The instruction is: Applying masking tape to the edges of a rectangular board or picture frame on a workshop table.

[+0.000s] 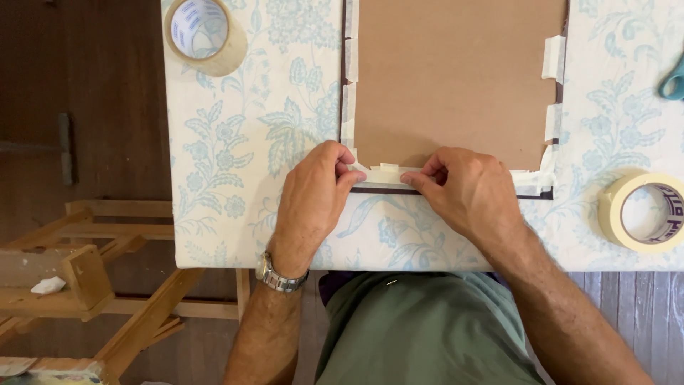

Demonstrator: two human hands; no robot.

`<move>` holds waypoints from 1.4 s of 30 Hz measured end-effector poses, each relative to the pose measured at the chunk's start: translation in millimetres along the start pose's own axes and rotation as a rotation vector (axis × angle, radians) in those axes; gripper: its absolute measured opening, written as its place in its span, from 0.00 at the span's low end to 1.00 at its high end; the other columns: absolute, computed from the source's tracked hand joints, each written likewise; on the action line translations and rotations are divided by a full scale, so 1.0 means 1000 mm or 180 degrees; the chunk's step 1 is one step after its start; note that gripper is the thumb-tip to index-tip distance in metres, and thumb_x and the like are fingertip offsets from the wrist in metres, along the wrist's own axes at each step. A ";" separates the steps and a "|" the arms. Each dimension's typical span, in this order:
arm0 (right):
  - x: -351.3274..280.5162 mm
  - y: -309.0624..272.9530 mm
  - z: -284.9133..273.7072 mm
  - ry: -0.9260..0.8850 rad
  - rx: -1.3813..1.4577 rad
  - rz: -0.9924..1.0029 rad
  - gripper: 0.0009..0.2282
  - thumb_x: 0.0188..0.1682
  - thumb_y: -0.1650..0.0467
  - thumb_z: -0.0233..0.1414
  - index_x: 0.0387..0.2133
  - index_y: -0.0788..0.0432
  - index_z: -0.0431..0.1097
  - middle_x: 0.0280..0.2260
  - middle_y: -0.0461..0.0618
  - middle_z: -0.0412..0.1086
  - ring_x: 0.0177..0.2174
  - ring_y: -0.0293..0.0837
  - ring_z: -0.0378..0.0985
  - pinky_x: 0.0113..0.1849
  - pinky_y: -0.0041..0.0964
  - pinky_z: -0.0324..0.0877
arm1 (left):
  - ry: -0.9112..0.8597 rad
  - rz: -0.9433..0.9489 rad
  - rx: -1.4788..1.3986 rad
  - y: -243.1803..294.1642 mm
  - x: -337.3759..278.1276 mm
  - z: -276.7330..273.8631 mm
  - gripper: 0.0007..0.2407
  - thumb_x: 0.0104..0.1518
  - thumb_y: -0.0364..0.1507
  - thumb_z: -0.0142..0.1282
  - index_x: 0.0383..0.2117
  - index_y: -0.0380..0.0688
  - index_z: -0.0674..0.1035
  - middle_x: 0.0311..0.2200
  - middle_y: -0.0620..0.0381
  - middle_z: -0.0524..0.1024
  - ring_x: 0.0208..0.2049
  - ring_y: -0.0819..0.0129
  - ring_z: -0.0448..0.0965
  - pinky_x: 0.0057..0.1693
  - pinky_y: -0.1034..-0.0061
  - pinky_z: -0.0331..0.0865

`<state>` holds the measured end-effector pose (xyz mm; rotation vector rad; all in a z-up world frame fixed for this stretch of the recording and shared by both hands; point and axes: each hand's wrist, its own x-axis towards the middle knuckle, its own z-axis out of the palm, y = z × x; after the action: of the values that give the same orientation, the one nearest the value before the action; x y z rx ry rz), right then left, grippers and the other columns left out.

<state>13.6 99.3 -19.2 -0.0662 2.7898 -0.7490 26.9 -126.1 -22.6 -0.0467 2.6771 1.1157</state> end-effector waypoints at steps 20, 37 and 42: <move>0.007 0.016 0.014 -0.0021 -0.0697 -0.0177 0.14 0.48 0.53 0.59 0.25 0.48 0.74 0.22 0.41 0.74 0.29 0.50 0.82 0.34 0.49 0.75 | 0.0603 0.0419 0.0220 -0.007 -0.008 0.027 0.05 0.63 0.28 0.57 0.35 0.46 0.72 0.29 0.54 0.70 0.32 0.52 0.80 0.37 0.63 0.74; 0.054 -0.025 -0.054 -0.1437 -0.2805 -0.0181 0.28 0.41 0.39 0.50 0.34 0.44 0.83 0.34 0.50 0.82 0.42 0.56 0.85 0.40 0.50 0.77 | -0.0853 -0.0076 0.0872 0.023 0.024 -0.041 0.14 0.59 0.32 0.60 0.47 0.47 0.70 0.39 0.48 0.68 0.35 0.40 0.82 0.42 0.51 0.75; 0.075 -0.071 -0.028 -0.1506 -0.2470 -0.0864 0.22 0.44 0.43 0.53 0.36 0.40 0.82 0.34 0.45 0.82 0.42 0.53 0.85 0.41 0.47 0.78 | -0.1019 -0.0004 0.0788 0.023 0.031 -0.048 0.12 0.58 0.29 0.60 0.46 0.51 0.72 0.41 0.50 0.73 0.44 0.39 0.80 0.50 0.49 0.72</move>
<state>-67.1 42.9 22.2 -0.6703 2.4477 0.3146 -15.7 -141.6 19.2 0.1599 2.4995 0.7127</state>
